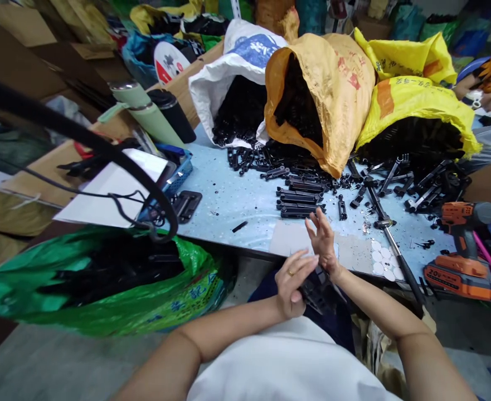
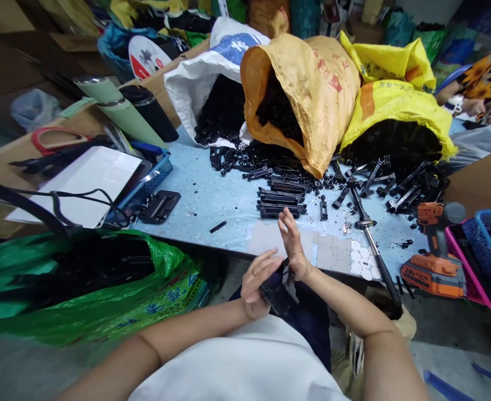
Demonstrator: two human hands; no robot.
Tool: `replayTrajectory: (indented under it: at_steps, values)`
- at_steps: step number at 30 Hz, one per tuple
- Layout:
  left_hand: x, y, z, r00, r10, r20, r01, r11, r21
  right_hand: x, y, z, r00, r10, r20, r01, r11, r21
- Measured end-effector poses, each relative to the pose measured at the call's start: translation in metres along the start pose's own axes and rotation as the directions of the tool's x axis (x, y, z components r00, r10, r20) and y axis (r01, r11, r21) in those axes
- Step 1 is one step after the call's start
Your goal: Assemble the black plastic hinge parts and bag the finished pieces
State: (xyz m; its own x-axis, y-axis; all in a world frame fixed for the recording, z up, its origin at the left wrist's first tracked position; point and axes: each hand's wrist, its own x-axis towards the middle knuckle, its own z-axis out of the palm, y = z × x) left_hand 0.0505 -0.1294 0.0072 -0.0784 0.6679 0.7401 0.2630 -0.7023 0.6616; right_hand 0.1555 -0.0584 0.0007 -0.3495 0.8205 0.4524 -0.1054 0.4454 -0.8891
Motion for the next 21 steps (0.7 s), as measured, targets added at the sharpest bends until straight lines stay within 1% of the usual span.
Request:
replayTrajectory:
  at_steps: [2, 3, 5, 7, 9, 10, 11, 12, 13, 14, 15, 16, 17, 18, 19, 21]
  values:
    - [0.003, -0.001, 0.001, 1.0, -0.019, -0.013, 0.02, 0.998, 0.063, 0.002, 0.002, 0.005, 0.997, 0.04, 0.059, -0.042, 0.999, 0.034]
    - [0.006, -0.002, 0.002, 0.999, -0.036, -0.024, 0.037, 0.996, 0.082, 0.001, 0.003, 0.01, 0.996, 0.062, 0.067, -0.065, 0.997, 0.034]
    - [0.01, -0.005, 0.003, 0.998, -0.061, -0.035, 0.064, 0.993, 0.102, -0.006, 0.008, 0.02, 0.996, 0.079, 0.028, -0.079, 0.997, 0.021]
    - [0.011, -0.014, 0.002, 0.999, -0.041, -0.004, 0.041, 0.994, 0.099, -0.012, 0.016, 0.027, 0.997, 0.066, -0.048, -0.067, 0.997, -0.036]
    - [0.009, -0.031, -0.002, 0.995, 0.075, 0.07, -0.082, 0.991, 0.106, -0.01, 0.026, 0.024, 0.994, 0.05, -0.102, -0.067, 0.983, -0.173]
    - [0.008, -0.042, -0.004, 0.983, 0.143, 0.111, -0.158, 0.978, 0.138, -0.004, 0.031, 0.017, 0.994, 0.04, -0.1, -0.066, 0.959, -0.274]
    - [0.007, -0.053, -0.007, 0.968, 0.19, 0.161, -0.22, 0.956, 0.195, 0.006, 0.036, 0.008, 0.997, 0.03, -0.076, -0.057, 0.92, -0.387]
    - [0.007, -0.065, -0.009, 0.951, 0.208, 0.229, -0.267, 0.926, 0.269, 0.019, 0.041, -0.003, 0.999, 0.028, -0.036, -0.042, 0.863, -0.503]
    - [0.007, -0.077, -0.009, 0.93, 0.189, 0.315, -0.298, 0.89, 0.346, 0.036, 0.046, -0.016, 0.999, 0.038, 0.013, -0.022, 0.786, -0.618]
    - [0.009, -0.086, -0.008, 0.902, 0.133, 0.411, -0.315, 0.853, 0.416, 0.054, 0.052, -0.029, 0.995, 0.074, 0.068, -0.003, 0.699, -0.715]
    - [0.011, -0.094, -0.006, 0.864, 0.055, 0.501, -0.327, 0.817, 0.476, 0.073, 0.058, -0.04, 0.988, 0.129, 0.089, -0.008, 0.61, -0.792]
    - [0.015, -0.1, -0.002, 0.818, -0.034, 0.574, -0.336, 0.782, 0.525, 0.092, 0.063, -0.05, 0.977, 0.195, 0.087, -0.028, 0.519, -0.854]
    - [0.018, -0.104, 0.003, 0.773, -0.129, 0.621, -0.336, 0.747, 0.574, 0.109, 0.069, -0.056, 0.958, 0.274, 0.088, -0.042, 0.438, -0.898]
    - [0.023, -0.106, 0.007, 0.736, -0.223, 0.64, -0.325, 0.712, 0.622, 0.123, 0.074, -0.06, 0.934, 0.346, 0.087, -0.052, 0.371, -0.927]
    - [0.027, -0.108, 0.012, 0.709, -0.307, 0.635, -0.307, 0.677, 0.669, 0.133, 0.079, -0.06, 0.911, 0.403, 0.087, -0.053, 0.323, -0.945]
    - [0.038, -0.113, 0.016, 0.668, -0.423, 0.612, -0.27, 0.629, 0.729, 0.147, 0.087, -0.055, 0.888, 0.449, 0.099, -0.038, 0.287, -0.957]
